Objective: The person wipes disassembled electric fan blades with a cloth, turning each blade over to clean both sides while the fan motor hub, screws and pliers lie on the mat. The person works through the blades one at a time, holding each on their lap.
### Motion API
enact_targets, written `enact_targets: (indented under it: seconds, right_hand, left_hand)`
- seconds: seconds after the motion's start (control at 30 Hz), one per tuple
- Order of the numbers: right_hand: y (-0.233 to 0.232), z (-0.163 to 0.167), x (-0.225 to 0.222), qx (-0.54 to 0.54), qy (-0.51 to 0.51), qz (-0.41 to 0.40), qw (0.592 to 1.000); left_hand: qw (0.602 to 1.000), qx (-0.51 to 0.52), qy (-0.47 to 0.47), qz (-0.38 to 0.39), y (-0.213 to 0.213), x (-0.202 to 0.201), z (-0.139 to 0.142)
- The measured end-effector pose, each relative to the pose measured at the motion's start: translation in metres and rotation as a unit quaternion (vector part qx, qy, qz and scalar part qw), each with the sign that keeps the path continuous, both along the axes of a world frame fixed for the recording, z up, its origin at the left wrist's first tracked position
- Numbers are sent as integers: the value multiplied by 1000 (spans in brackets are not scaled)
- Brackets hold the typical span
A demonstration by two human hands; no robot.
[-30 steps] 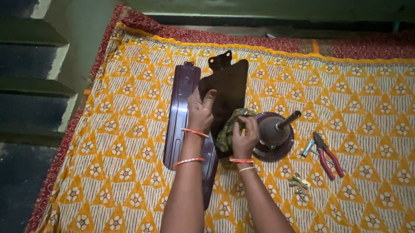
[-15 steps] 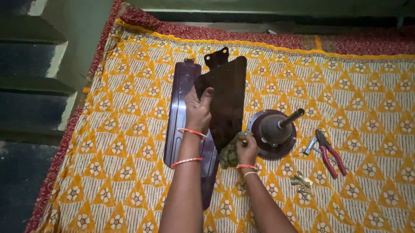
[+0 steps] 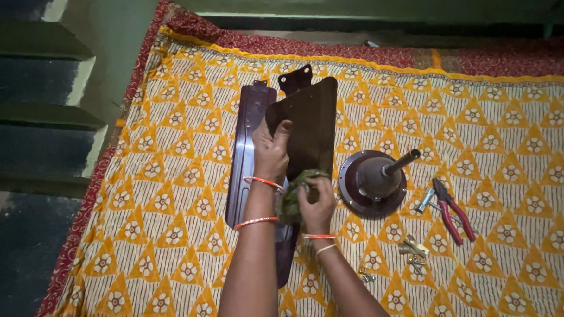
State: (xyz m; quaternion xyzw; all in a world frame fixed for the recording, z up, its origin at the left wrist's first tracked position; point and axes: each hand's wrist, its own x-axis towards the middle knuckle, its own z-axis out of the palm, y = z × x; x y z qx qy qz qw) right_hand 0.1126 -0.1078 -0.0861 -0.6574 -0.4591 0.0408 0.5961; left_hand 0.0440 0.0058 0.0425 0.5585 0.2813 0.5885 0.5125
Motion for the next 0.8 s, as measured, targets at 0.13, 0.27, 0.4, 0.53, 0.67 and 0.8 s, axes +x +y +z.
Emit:
enact_targets:
  seconds: [0.13,0.27,0.4,0.53,0.67,0.8]
  right_hand:
    - [0,12,-9,-13,-6,44,999]
    - [-2,1,-4,-30,-27,53,998]
    - [-6,-15,1,-53,-28,55,997]
    - [-13,-30,7,-82,-46,42,995]
    - [-16,-39,13,-94,-54,43,993]
    - [-16,-35,17,-104,-41,56,992]
  left_hand:
    - [1000,-11,21,-1,3,-1,-8]
    - [1000,-9,24,7,5,-3,-11]
    - [1000,-22,11,3,4,-4,-8]
    - [999,-28,9,-14,-2,-4,-4]
    - [998,-48,11,-27,-7,-4,-4]
    - [997,-56,25,-37,-10,0,-12]
